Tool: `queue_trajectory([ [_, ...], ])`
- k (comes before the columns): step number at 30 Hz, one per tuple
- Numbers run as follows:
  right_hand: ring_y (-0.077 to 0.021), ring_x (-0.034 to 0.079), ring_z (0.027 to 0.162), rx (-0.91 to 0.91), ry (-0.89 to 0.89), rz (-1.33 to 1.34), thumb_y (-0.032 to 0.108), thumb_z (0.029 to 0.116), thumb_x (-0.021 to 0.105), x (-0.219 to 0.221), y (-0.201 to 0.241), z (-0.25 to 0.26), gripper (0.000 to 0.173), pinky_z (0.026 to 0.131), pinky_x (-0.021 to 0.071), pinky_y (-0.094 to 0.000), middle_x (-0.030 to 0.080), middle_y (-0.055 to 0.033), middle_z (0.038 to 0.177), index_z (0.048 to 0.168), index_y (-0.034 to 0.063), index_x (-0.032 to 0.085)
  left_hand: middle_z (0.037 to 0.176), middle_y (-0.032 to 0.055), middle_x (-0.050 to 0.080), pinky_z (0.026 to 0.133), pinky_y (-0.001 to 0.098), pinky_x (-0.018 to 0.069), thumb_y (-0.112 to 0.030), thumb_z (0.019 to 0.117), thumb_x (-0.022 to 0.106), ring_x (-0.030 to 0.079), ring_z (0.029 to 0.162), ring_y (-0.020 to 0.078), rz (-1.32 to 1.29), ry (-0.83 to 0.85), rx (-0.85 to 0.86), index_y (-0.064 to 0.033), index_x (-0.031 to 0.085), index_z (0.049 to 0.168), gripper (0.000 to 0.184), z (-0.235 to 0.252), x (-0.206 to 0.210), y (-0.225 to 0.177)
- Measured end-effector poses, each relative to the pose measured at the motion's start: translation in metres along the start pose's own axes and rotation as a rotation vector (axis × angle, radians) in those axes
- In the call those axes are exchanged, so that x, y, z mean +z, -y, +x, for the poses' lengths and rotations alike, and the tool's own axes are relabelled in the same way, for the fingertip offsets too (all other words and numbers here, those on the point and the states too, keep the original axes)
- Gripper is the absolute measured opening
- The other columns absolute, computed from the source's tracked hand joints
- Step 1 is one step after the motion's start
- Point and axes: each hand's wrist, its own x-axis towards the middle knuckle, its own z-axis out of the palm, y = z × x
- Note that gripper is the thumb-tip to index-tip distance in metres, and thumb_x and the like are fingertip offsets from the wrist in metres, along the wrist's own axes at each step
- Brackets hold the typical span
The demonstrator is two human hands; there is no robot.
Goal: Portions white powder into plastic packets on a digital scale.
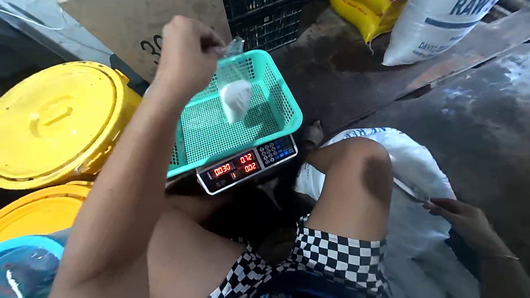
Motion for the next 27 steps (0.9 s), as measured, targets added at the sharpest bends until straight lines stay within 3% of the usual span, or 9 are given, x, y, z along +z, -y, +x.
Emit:
queue_trajectory([
  [7,-0.0444,0.066,0.1,0.105,0.074,-0.179,0.003,0.1007,0.063,0.026,-0.018,0.004,0.025,0.095,0.0489,-0.0588,0.067,-0.0349,0.111,0.119,-0.0142,0.065,0.111,0.0292,0.066,0.091,0.0577,0.0477,-0.012,0.105,0.055,0.065,0.097,0.0379,0.184,-0.052,-0.112,0.0066,0.067,0.116,0.025,-0.006,-0.043,0.049],
  [9,-0.0483,0.065,0.105,0.111,0.108,-0.282,0.004,0.1003,0.065,0.025,-0.016,0.009,0.024,0.097,0.0461,-0.0638,0.067,-0.0351,0.112,0.118,-0.0117,0.067,0.113,0.0331,0.064,0.093,0.0601,0.0457,-0.015,0.1058,0.054,0.063,0.1,0.0414,0.176,-0.084,-0.141,0.0094,0.064,0.119,0.029,-0.007,-0.055,0.081],
  [11,-0.0502,0.062,0.114,0.161,0.177,-0.419,0.008,0.0998,0.067,0.027,-0.004,0.012,0.024,0.102,0.0406,-0.0688,0.067,-0.0331,0.116,0.118,-0.007,0.07,0.115,0.0324,0.063,0.094,0.057,0.0459,-0.019,0.1061,0.055,0.062,0.101,0.0387,0.14,-0.102,-0.193,0.01,0.062,0.122,0.033,-0.009,-0.056,0.118],
  [14,-0.0498,0.06,0.121,0.202,0.294,-0.613,0.012,0.0995,0.068,0.045,0.022,0.014,0.024,0.106,0.0341,-0.0716,0.069,-0.0292,0.121,0.119,-0.0016,0.072,0.114,0.0353,0.063,0.095,0.0622,0.046,-0.015,0.1055,0.056,0.063,0.103,0.0453,0.06,-0.068,-0.287,0.0126,0.061,0.122,0.033,-0.015,-0.035,0.167],
  [18,-0.0471,0.06,0.124,0.155,0.349,-0.806,0.012,0.1018,0.062,0.068,0.053,0.014,0.024,0.11,0.0333,-0.0694,0.068,-0.0274,0.123,0.118,-0.0014,0.072,0.119,0.0317,0.063,0.099,0.0528,0.046,-0.015,0.1069,0.053,0.062,0.106,0.0364,-0.09,-0.136,-0.383,0.012,0.06,0.124,0.033,-0.027,-0.012,0.198],
  [21,-0.0505,0.056,0.126,0.09,0.376,-0.776,0.018,0.1016,0.065,0.054,0.066,0.026,0.032,0.109,0.0305,-0.0742,0.065,-0.031,0.128,0.124,-0.0048,0.068,0.118,0.0288,0.063,0.097,0.047,0.0474,-0.018,0.1065,0.053,0.062,0.104,0.03,-0.142,-0.222,-0.4,0.0105,0.06,0.125,0.034,-0.033,-0.011,0.21],
  [24,-0.0596,0.051,0.126,-0.108,0.127,-0.611,0.018,0.1047,0.059,0.02,0.137,0.03,0.037,0.105,0.0268,-0.0811,0.059,-0.0396,0.128,0.129,-0.0097,0.063,0.131,0.0301,0.059,0.104,0.0493,0.0451,-0.021,0.1069,0.052,0.06,0.117,0.0335,-0.237,-0.269,-0.51,0.0084,0.05,0.139,0.043,-0.044,-0.012,0.223],
  [27,-0.0531,0.061,0.115,-0.441,-0.194,-0.397,0.015,0.1055,0.057,0.017,0.228,0.021,0.031,0.101,0.0416,-0.0711,0.064,-0.0358,0.118,0.12,-0.0103,0.066,0.143,0.0277,0.051,0.103,0.049,0.0462,-0.034,0.1091,0.044,0.057,0.124,0.0327,-0.456,-0.394,-0.727,0.0048,0.04,0.149,0.056,-0.06,-0.001,0.233],
])
